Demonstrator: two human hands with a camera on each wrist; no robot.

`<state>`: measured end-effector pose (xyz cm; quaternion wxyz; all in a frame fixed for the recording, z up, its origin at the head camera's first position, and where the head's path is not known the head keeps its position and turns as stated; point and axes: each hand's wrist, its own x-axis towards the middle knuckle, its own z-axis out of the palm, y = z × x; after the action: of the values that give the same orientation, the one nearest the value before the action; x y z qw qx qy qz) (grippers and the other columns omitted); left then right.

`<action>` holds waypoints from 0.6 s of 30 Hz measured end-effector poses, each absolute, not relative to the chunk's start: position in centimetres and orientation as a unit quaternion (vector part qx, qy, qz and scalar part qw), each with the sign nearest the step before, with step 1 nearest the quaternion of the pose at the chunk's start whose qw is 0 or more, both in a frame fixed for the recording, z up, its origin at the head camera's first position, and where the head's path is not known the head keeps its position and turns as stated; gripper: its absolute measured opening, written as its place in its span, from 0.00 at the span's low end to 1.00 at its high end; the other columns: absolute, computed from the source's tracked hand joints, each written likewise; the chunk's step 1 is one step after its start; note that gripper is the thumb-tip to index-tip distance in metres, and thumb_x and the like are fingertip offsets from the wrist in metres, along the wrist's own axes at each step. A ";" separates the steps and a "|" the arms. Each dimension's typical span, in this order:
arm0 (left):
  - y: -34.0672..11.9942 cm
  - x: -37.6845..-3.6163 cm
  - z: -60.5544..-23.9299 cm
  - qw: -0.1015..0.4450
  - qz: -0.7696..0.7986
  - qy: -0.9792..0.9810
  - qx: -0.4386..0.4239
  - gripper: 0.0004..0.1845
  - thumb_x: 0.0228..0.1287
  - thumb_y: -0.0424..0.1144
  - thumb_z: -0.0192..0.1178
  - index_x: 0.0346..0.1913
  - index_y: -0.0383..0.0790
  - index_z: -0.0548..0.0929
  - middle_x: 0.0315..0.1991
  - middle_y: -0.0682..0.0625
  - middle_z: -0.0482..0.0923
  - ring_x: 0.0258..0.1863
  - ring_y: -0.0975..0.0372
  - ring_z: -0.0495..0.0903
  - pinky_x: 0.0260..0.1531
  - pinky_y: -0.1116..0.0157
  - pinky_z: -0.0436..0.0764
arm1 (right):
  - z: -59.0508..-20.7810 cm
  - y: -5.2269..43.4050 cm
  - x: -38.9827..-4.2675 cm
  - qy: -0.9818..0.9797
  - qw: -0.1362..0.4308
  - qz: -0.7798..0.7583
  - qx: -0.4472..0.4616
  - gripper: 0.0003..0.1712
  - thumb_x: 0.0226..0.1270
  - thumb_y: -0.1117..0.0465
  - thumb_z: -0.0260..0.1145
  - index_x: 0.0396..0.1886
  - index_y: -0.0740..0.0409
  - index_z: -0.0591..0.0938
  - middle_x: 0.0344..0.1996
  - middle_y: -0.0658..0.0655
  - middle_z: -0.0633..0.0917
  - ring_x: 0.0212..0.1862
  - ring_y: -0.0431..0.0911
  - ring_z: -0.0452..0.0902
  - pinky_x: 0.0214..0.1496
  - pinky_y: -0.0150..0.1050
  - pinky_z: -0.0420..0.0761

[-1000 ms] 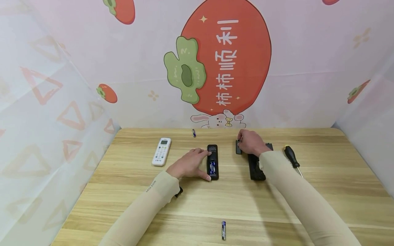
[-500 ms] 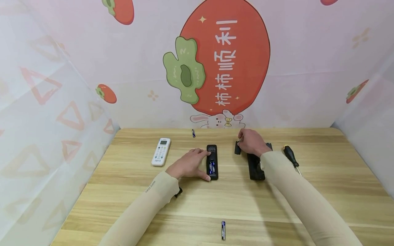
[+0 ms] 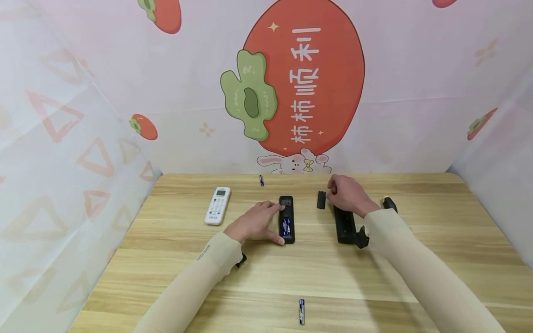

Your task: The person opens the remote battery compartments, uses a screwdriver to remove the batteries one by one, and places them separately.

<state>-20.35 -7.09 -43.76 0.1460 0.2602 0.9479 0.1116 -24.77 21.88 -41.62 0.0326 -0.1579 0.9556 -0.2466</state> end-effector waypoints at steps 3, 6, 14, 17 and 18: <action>-7.2 -20.4 -43.8 0.145 0.113 0.948 0.260 0.54 0.48 0.67 0.74 0.76 0.48 0.66 0.71 0.44 0.68 0.71 0.50 0.65 0.69 0.51 0.66 | -41.4 22.4 -24.4 0.957 0.029 -0.239 -0.160 0.12 0.66 0.64 0.69 0.44 0.68 0.80 0.34 0.59 0.82 0.35 0.51 0.77 0.42 0.51 0.80; -7.2 -20.4 -43.7 0.143 0.113 0.948 0.261 0.54 0.48 0.67 0.74 0.76 0.48 0.67 0.70 0.44 0.69 0.71 0.50 0.65 0.69 0.51 0.66 | -41.2 23.0 -24.1 0.958 0.028 -0.237 -0.162 0.13 0.67 0.64 0.68 0.45 0.68 0.79 0.35 0.59 0.82 0.35 0.51 0.77 0.42 0.51 0.80; -7.2 -20.5 -43.8 0.141 0.112 0.947 0.266 0.54 0.49 0.67 0.74 0.76 0.47 0.66 0.70 0.44 0.69 0.71 0.49 0.66 0.69 0.51 0.66 | -40.9 24.5 -23.6 0.960 0.027 -0.229 -0.161 0.13 0.67 0.62 0.69 0.44 0.68 0.79 0.35 0.59 0.82 0.33 0.49 0.76 0.38 0.48 0.79; -7.2 -20.4 -43.8 0.141 0.115 0.947 0.265 0.54 0.49 0.67 0.74 0.76 0.48 0.66 0.70 0.44 0.69 0.71 0.49 0.66 0.69 0.51 0.66 | -40.8 25.5 -23.4 0.964 0.029 -0.220 -0.149 0.15 0.67 0.61 0.68 0.44 0.69 0.79 0.35 0.60 0.82 0.33 0.50 0.77 0.39 0.50 0.79; -7.2 -20.4 -43.9 0.142 0.116 0.947 0.264 0.54 0.49 0.67 0.74 0.76 0.48 0.66 0.70 0.44 0.69 0.71 0.49 0.66 0.69 0.51 0.66 | -40.8 26.0 -23.4 0.965 0.031 -0.218 -0.145 0.16 0.67 0.61 0.68 0.45 0.70 0.79 0.35 0.61 0.82 0.34 0.51 0.77 0.39 0.51 0.79</action>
<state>-20.42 -7.17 -43.85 0.1421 0.2644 0.9468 0.1159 -23.41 26.00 -40.83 0.0313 -0.1448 0.9647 -0.2175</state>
